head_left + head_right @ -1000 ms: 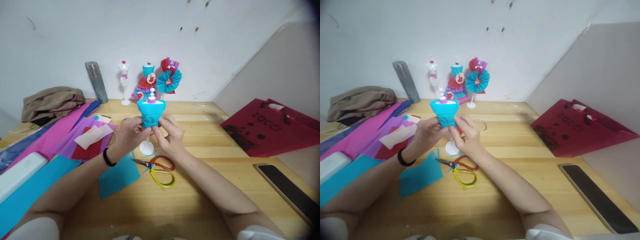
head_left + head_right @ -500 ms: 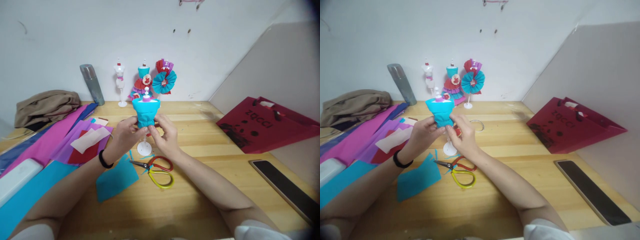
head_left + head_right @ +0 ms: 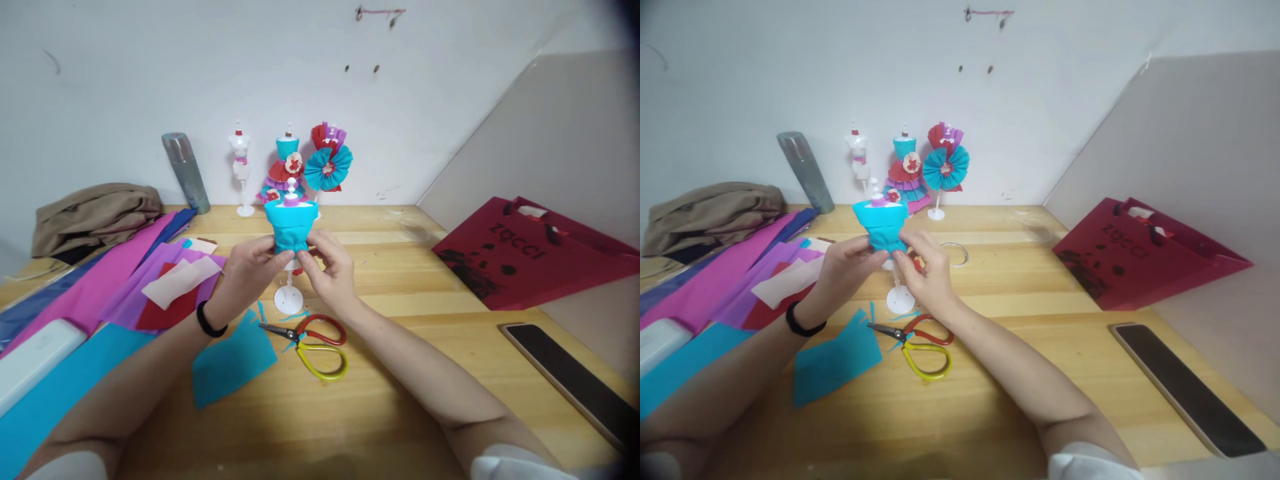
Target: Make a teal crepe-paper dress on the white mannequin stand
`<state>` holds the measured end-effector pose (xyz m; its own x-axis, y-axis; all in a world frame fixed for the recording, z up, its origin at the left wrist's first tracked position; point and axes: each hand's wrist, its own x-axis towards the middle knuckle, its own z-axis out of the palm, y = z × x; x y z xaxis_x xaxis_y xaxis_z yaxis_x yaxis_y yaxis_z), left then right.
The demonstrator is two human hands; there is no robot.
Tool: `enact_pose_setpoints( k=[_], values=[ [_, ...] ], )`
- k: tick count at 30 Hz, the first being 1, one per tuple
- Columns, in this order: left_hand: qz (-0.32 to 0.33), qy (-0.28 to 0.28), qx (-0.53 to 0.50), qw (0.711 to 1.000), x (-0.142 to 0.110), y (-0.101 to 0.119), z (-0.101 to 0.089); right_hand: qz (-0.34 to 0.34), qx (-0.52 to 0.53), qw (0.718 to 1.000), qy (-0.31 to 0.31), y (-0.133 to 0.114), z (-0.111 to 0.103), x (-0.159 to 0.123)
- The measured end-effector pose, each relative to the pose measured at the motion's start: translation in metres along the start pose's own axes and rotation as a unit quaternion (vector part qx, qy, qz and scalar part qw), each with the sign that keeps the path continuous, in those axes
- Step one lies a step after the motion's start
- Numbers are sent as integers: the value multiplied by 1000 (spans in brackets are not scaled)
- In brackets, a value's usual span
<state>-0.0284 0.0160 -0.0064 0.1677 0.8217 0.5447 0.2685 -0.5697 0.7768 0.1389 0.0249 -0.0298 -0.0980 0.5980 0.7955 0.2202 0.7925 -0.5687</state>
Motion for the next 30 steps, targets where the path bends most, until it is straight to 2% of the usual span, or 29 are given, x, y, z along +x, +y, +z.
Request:
enact_pose_setpoints(
  k=[7, 11, 20, 25, 30],
  values=[
    [0, 3, -1, 1000, 0, 0, 2, 26, 9, 1000, 5, 1, 3, -2],
    [-31, 7, 8, 999, 2, -3, 1, 46, 14, 999, 1, 1, 3, -2],
    [-58, -3, -21, 998, 3, -5, 1, 20, 10, 1000, 7, 2, 2, -2],
    [-65, -26, -68, 995, 5, -2, 0, 31, 13, 999, 2, 3, 1, -1],
    [-68, -28, -52, 996, 4, -2, 1, 38, 9, 999, -8, 3, 0, -2]
  ],
)
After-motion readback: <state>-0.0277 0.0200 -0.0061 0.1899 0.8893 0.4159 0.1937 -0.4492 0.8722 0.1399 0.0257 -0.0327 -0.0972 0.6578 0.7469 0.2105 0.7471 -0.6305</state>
